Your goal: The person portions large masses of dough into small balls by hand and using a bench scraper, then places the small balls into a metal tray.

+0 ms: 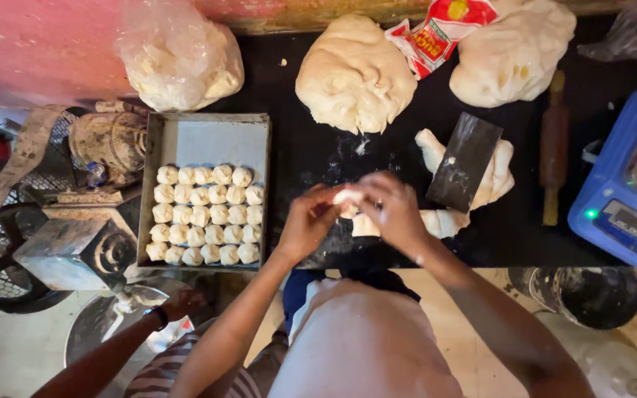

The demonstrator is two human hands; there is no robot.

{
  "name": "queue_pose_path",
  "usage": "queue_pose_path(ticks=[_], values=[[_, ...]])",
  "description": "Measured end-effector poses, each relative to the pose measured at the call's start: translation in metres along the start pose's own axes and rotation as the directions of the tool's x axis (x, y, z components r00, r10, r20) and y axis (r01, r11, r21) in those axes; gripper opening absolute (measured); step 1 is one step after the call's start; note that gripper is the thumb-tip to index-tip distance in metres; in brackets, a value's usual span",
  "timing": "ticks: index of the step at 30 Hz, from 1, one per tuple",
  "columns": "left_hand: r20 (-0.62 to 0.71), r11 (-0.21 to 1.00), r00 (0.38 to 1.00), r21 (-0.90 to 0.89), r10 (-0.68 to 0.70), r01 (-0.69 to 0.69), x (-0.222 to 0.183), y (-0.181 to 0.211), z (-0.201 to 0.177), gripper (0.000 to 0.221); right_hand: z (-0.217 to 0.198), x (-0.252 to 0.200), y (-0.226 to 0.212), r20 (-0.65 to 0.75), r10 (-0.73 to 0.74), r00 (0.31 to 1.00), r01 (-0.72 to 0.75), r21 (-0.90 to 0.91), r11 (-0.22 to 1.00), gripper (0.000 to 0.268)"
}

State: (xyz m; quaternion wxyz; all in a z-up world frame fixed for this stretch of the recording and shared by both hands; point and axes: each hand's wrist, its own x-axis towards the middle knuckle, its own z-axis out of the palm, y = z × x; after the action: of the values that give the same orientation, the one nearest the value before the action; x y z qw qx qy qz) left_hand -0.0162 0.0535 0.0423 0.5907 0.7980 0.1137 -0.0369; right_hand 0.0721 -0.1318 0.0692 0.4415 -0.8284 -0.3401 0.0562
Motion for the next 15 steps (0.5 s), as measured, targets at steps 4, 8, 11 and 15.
queue_pose_path(ticks=[4,8,11,15], values=[[-0.011,0.775,0.996,-0.629,-0.084,0.058,0.002,0.003,0.003,0.033,-0.001,-0.007,-0.015,-0.044,-0.582,0.812,0.556,-0.247,0.794,0.047],[0.234,0.599,0.955,-0.744,-0.180,0.295,-0.010,0.022,-0.008,0.036,-0.005,-0.002,-0.011,-0.101,-0.436,0.894,0.411,-0.196,0.890,0.035],[0.080,0.804,0.996,-0.591,-0.027,0.069,-0.018,0.033,-0.024,0.034,-0.001,0.018,-0.011,-0.039,-0.091,0.995,0.098,0.267,0.959,0.041],[0.081,0.848,0.993,-0.530,0.087,-0.031,-0.023,0.025,-0.032,0.036,0.013,0.019,-0.007,0.339,0.106,0.935,-0.343,0.788,0.512,0.026]])
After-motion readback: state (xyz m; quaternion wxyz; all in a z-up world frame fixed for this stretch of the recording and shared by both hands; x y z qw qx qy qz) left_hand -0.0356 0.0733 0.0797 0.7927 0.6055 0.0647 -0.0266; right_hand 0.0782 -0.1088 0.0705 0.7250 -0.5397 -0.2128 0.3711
